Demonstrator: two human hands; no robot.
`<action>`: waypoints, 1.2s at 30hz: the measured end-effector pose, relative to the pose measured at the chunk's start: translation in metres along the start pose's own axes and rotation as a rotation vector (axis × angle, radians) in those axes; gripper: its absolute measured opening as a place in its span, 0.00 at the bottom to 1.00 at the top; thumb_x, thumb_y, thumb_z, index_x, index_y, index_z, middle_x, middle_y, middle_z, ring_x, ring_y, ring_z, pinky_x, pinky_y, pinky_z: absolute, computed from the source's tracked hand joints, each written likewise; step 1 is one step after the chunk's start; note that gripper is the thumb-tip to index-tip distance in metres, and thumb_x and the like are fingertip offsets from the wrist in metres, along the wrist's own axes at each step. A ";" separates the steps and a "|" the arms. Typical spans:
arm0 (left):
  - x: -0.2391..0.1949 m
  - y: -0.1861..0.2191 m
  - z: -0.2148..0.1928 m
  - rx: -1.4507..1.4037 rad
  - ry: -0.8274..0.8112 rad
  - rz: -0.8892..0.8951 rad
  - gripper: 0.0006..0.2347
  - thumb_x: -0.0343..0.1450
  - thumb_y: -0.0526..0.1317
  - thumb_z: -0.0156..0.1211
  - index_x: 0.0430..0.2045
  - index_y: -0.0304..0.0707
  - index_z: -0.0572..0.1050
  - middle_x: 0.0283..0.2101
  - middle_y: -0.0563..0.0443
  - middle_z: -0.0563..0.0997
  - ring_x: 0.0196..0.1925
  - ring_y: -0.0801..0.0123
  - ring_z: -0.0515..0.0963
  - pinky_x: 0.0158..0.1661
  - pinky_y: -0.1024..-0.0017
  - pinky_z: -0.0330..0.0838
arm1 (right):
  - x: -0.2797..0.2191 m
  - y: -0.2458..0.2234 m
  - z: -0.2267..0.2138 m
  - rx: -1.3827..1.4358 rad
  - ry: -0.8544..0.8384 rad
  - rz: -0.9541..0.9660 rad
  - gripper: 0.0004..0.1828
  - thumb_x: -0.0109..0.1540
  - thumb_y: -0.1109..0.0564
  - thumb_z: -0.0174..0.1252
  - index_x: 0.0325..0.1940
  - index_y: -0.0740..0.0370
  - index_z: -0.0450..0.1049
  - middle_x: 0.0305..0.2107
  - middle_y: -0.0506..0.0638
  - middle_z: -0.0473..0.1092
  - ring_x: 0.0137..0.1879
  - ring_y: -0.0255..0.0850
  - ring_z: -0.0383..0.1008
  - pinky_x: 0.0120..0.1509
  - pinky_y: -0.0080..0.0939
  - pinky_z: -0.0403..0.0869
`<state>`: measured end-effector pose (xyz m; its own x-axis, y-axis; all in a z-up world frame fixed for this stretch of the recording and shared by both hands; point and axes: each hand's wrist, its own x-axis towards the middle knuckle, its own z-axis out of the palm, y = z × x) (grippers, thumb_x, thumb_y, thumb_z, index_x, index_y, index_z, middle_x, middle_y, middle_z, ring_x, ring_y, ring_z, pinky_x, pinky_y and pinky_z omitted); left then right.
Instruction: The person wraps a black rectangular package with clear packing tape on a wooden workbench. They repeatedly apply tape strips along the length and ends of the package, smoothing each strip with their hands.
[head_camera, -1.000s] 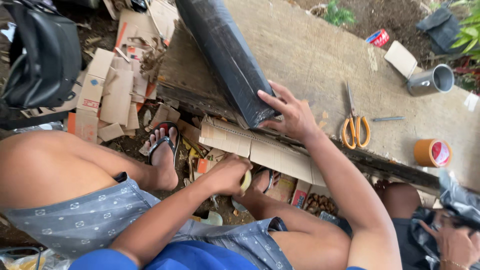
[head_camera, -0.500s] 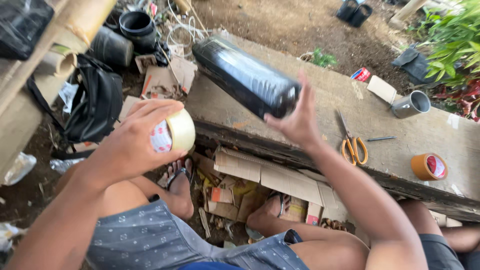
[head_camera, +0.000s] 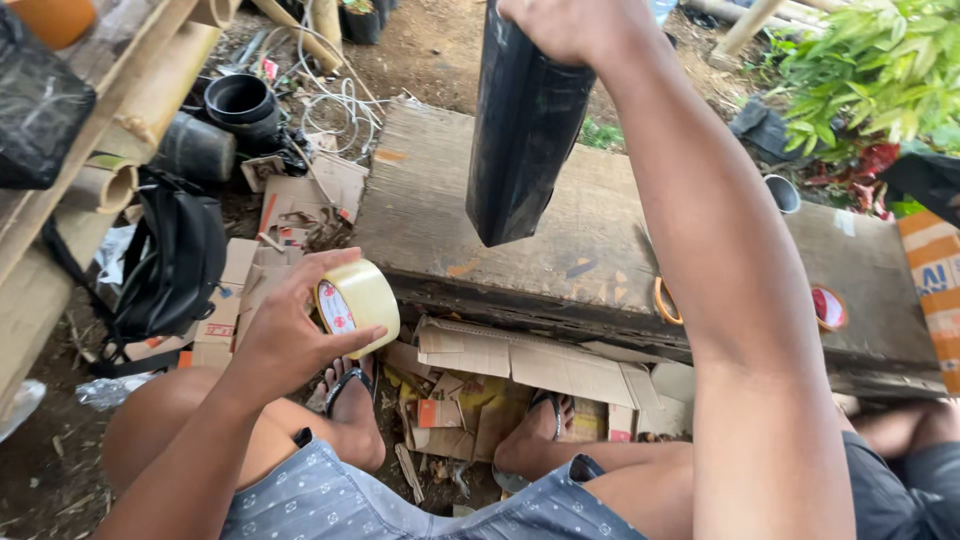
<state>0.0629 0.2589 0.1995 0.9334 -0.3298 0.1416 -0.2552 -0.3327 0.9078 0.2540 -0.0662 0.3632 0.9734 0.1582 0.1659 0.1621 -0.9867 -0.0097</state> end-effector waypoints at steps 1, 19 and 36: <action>-0.001 -0.001 0.003 -0.042 -0.020 0.042 0.34 0.57 0.41 0.77 0.60 0.37 0.70 0.56 0.47 0.76 0.54 0.69 0.79 0.52 0.71 0.75 | -0.013 0.003 0.001 0.023 0.036 0.073 0.29 0.67 0.34 0.52 0.60 0.57 0.76 0.49 0.64 0.76 0.49 0.55 0.78 0.53 0.54 0.74; -0.001 -0.008 0.034 -0.260 -0.089 0.071 0.42 0.56 0.33 0.76 0.68 0.37 0.58 0.64 0.45 0.72 0.67 0.64 0.71 0.66 0.66 0.65 | -0.086 0.063 0.040 0.374 0.040 -0.013 0.58 0.61 0.15 0.33 0.84 0.52 0.41 0.78 0.61 0.40 0.83 0.59 0.39 0.79 0.70 0.47; 0.045 0.039 0.058 0.057 -0.286 0.539 0.42 0.59 0.43 0.78 0.68 0.37 0.58 0.63 0.41 0.71 0.69 0.58 0.67 0.67 0.59 0.60 | -0.259 -0.007 0.134 1.109 -0.238 -0.295 0.51 0.58 0.36 0.66 0.76 0.59 0.52 0.59 0.55 0.66 0.69 0.49 0.68 0.73 0.53 0.67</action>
<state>0.0800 0.1795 0.2185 0.5662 -0.6866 0.4560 -0.6931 -0.0973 0.7142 0.0223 -0.0954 0.1878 0.8610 0.4947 0.1179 0.3251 -0.3572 -0.8756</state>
